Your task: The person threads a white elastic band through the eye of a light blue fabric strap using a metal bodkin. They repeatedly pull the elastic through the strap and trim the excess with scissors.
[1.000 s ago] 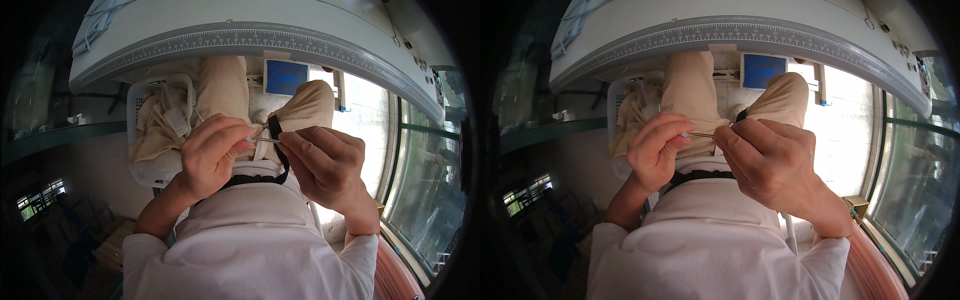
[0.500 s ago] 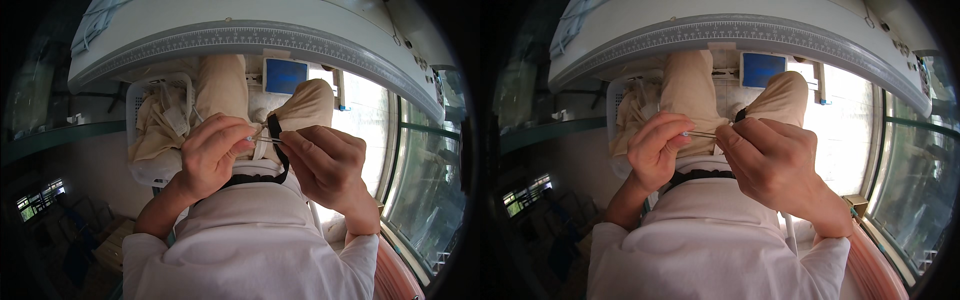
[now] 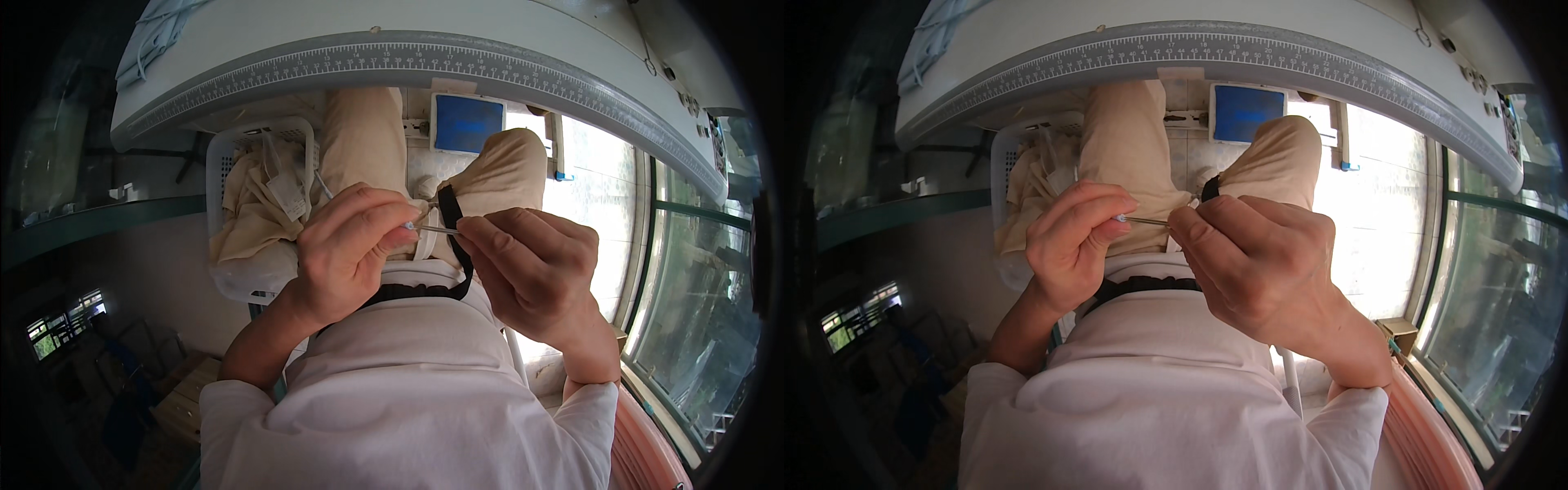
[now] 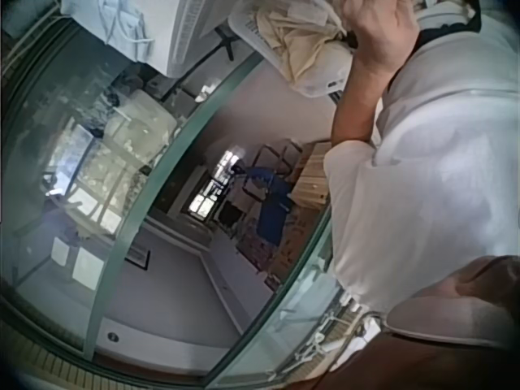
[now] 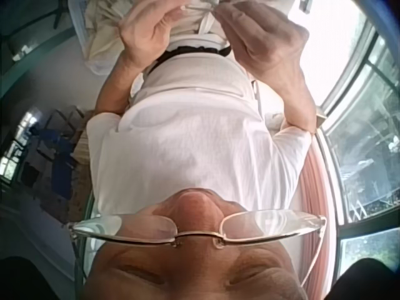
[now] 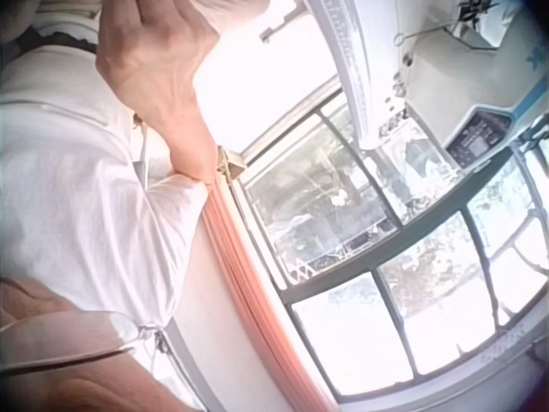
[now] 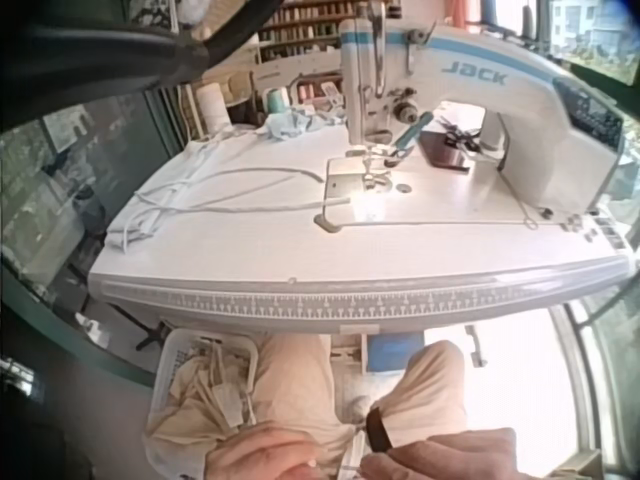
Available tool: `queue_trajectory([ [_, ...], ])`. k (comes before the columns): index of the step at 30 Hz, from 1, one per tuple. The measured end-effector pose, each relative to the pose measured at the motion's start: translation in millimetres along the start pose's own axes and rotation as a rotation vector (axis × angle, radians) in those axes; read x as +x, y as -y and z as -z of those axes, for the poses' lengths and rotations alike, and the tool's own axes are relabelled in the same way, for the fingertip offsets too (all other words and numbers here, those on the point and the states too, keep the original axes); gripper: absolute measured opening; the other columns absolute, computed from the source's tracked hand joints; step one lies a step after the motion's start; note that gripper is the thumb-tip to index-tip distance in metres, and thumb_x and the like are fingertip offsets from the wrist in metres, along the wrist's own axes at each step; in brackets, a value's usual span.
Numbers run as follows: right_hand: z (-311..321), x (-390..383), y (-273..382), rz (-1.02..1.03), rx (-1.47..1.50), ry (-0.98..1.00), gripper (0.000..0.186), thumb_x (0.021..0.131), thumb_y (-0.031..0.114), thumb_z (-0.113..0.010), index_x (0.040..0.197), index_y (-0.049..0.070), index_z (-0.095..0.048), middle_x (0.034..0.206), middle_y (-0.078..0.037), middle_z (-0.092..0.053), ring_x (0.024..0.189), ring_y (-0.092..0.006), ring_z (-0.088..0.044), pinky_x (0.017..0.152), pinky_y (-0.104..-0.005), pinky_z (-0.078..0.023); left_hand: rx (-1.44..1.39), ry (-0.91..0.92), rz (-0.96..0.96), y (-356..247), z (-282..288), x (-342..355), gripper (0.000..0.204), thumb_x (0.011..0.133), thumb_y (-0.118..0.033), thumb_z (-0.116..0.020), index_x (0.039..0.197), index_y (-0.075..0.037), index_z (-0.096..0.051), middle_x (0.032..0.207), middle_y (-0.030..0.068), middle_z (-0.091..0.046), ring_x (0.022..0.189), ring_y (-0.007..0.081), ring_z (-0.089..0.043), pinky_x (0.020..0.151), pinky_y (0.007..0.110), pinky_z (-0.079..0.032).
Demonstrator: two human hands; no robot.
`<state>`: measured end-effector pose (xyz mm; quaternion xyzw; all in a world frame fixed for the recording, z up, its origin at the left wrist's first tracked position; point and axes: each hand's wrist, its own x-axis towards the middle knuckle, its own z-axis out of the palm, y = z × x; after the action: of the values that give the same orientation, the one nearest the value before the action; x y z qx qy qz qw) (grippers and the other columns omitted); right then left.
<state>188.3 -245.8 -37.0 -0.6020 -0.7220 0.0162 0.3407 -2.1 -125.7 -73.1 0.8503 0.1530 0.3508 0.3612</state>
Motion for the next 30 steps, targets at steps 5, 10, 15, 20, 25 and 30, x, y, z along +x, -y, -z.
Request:
queue_trajectory([
  [5,0.9,-0.8,0.4,0.005,-0.011,0.019,0.026,0.065,-0.001,-0.077,0.090,0.001,-0.070,0.072,-0.005,-0.063,0.056,-0.0176,-0.061,0.046,-0.0291,-0.046,0.011,0.009,-0.006,-0.9,0.0,1.1,0.022,0.076,0.004,-0.076,0.096,0.003,-0.066,0.088,0.0145,-0.067,0.075,0.0301,-0.065,0.065,0.036,-0.052],
  [10,-5.0,-3.0,-2.5,0.059,-0.087,0.026,0.031,0.062,0.006,-0.070,0.092,0.005,-0.069,0.072,0.001,-0.055,0.055,-0.0135,-0.055,0.043,-0.0291,-0.041,0.016,0.042,-0.014,-1.8,-0.7,2.6,0.017,0.078,0.004,-0.075,0.093,0.004,-0.066,0.086,0.0144,-0.066,0.073,0.0279,-0.063,0.065,0.034,-0.051],
  [15,-3.1,1.6,-1.1,0.062,-0.099,0.122,0.031,0.061,0.003,-0.074,0.092,0.003,-0.069,0.071,-0.001,-0.058,0.055,-0.0152,-0.058,0.044,-0.0292,-0.043,-0.021,0.106,0.024,1.6,-4.1,0.9,0.016,0.077,0.006,-0.074,0.090,0.003,-0.065,0.083,0.0131,-0.065,0.072,0.0267,-0.062,0.065,0.034,-0.050],
  [20,-4.4,-1.2,-3.3,0.069,-0.103,0.113,0.032,0.060,0.004,-0.072,0.091,0.002,-0.069,0.071,-0.001,-0.058,0.055,-0.0150,-0.057,0.044,-0.0287,-0.043,-0.060,0.094,0.077,-2.1,-3.0,4.2,0.017,0.075,0.009,-0.073,0.089,0.002,-0.065,0.080,0.0116,-0.065,0.071,0.0259,-0.061,0.065,0.033,-0.049],
  [25,-13.0,0.0,2.7,0.129,-0.200,0.066,0.029,0.060,0.010,-0.064,0.087,0.002,-0.067,0.068,0.001,-0.047,0.055,-0.0116,-0.051,0.042,-0.0266,-0.039,-0.043,0.107,0.067,-2.8,-6.1,4.0,0.019,0.073,0.012,-0.073,0.088,0.003,-0.064,0.077,0.0117,-0.064,0.069,0.0252,-0.061,0.062,0.033,-0.049],
  [30,-8.2,-1.0,0.3,0.083,-0.181,0.096,0.024,0.061,0.007,-0.065,0.085,0.002,-0.067,0.069,0.000,-0.048,0.055,-0.0125,-0.053,0.042,-0.0275,-0.040,0.011,0.071,0.018,2.5,-5.6,1.8,0.019,0.074,0.015,-0.072,0.088,0.004,-0.065,0.078,0.0115,-0.064,0.069,0.0231,-0.062,0.062,0.031,-0.050],
])
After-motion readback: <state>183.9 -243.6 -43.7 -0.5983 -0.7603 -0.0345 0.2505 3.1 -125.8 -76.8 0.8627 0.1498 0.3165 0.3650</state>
